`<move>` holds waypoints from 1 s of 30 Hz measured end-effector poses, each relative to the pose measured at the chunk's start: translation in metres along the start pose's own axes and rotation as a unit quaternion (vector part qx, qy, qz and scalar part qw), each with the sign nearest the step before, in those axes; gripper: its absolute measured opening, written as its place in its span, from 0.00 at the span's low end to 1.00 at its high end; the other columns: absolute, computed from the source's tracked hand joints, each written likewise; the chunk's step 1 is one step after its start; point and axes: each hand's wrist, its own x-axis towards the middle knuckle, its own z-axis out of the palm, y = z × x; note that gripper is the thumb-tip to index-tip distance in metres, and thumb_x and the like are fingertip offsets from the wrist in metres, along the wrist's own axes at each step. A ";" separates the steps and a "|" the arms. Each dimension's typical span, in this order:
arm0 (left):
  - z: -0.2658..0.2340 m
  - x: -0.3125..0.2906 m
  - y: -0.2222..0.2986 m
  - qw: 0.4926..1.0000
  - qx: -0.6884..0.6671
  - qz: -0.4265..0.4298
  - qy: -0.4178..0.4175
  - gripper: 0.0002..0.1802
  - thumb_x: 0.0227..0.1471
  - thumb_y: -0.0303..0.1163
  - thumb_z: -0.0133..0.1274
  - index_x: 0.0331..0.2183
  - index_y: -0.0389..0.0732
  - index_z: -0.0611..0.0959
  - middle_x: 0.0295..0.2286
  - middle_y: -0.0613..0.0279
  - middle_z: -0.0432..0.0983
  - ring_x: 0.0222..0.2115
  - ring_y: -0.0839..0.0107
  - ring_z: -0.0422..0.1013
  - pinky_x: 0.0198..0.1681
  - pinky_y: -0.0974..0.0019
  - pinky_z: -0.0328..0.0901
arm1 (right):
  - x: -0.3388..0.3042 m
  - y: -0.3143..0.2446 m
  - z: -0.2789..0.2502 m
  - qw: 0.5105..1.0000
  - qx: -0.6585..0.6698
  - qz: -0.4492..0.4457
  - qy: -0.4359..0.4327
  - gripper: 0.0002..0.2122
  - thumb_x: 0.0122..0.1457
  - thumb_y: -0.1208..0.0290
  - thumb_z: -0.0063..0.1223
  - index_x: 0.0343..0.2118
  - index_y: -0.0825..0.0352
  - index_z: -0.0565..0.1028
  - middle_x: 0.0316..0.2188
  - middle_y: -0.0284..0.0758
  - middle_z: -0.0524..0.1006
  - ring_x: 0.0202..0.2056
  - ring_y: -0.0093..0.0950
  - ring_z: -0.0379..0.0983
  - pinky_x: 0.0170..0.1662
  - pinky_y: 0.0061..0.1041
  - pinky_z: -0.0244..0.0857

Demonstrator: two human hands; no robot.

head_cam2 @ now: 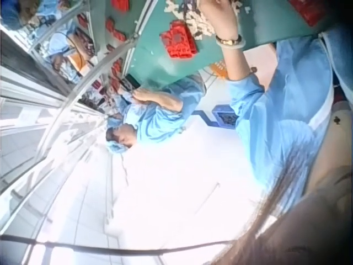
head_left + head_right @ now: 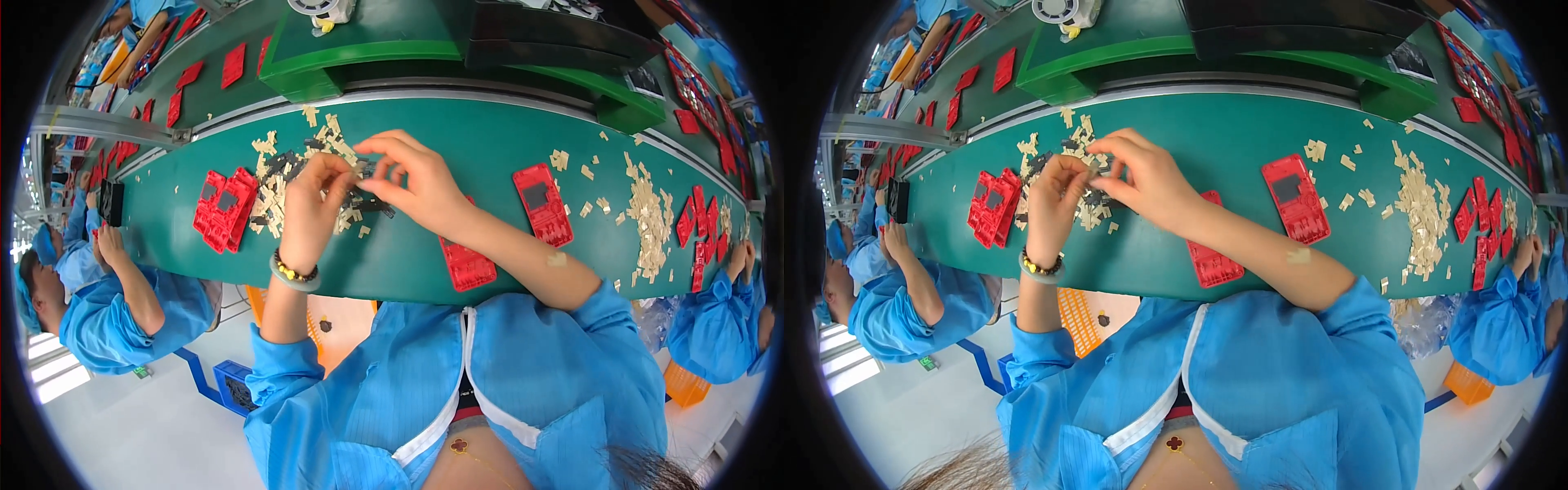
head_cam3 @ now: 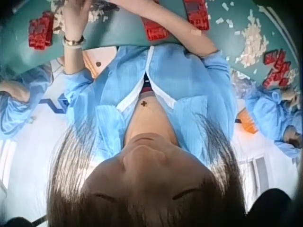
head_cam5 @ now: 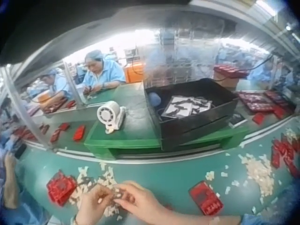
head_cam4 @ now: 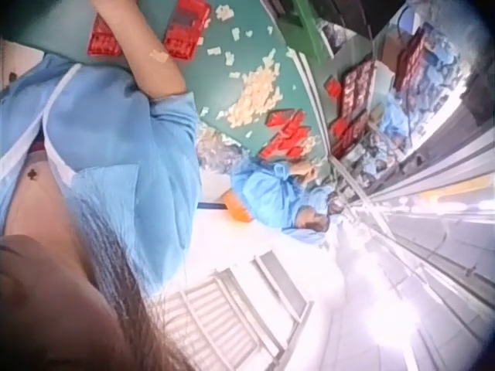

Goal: The person inserts small gold-colored components into red plastic electronic housings by hand at an assembly line workstation.

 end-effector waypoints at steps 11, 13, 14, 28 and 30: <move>0.037 -0.009 0.021 0.946 -0.304 -0.085 -0.076 0.06 0.55 0.27 0.53 0.35 0.34 0.79 0.24 0.63 0.78 0.23 0.82 0.71 0.25 0.81 0.63 | -0.021 -0.032 -0.043 0.995 -0.090 -0.021 0.049 0.06 0.52 0.80 0.57 0.34 0.69 0.77 0.29 0.32 0.76 0.27 0.19 0.71 0.29 0.18 0.66; 0.048 -0.010 0.030 0.941 -0.318 -0.074 -0.085 0.05 0.54 0.25 0.54 0.33 0.34 0.80 0.27 0.62 0.78 0.26 0.81 0.71 0.27 0.79 0.63 | -0.036 -0.037 -0.055 0.982 -0.169 -0.080 0.041 0.06 0.52 0.81 0.56 0.34 0.69 0.77 0.28 0.33 0.76 0.27 0.20 0.72 0.28 0.18 0.66; 0.053 -0.008 0.032 0.958 -0.267 -0.012 -0.099 0.04 0.53 0.24 0.55 0.32 0.35 0.80 0.29 0.62 0.78 0.27 0.81 0.70 0.29 0.78 0.63 | -0.042 -0.038 -0.061 0.987 -0.140 -0.069 0.050 0.06 0.52 0.82 0.56 0.33 0.69 0.77 0.28 0.34 0.76 0.26 0.21 0.72 0.27 0.19 0.66; 0.130 0.003 0.076 0.956 -0.129 0.219 -0.146 0.06 0.36 0.19 0.58 0.23 0.38 0.80 0.35 0.60 0.78 0.44 0.60 0.69 0.45 0.61 0.64 | -0.117 -0.056 -0.120 0.988 -0.098 0.048 0.106 0.05 0.52 0.81 0.55 0.33 0.70 0.77 0.28 0.35 0.77 0.26 0.23 0.74 0.27 0.19 0.68; 0.131 0.005 0.079 0.954 -0.115 0.237 -0.142 0.06 0.36 0.19 0.58 0.23 0.38 0.80 0.34 0.61 0.79 0.44 0.61 0.69 0.44 0.62 0.64 | -0.118 -0.053 -0.121 0.989 -0.083 0.058 0.108 0.05 0.51 0.82 0.55 0.32 0.70 0.77 0.27 0.35 0.77 0.26 0.23 0.74 0.27 0.19 0.68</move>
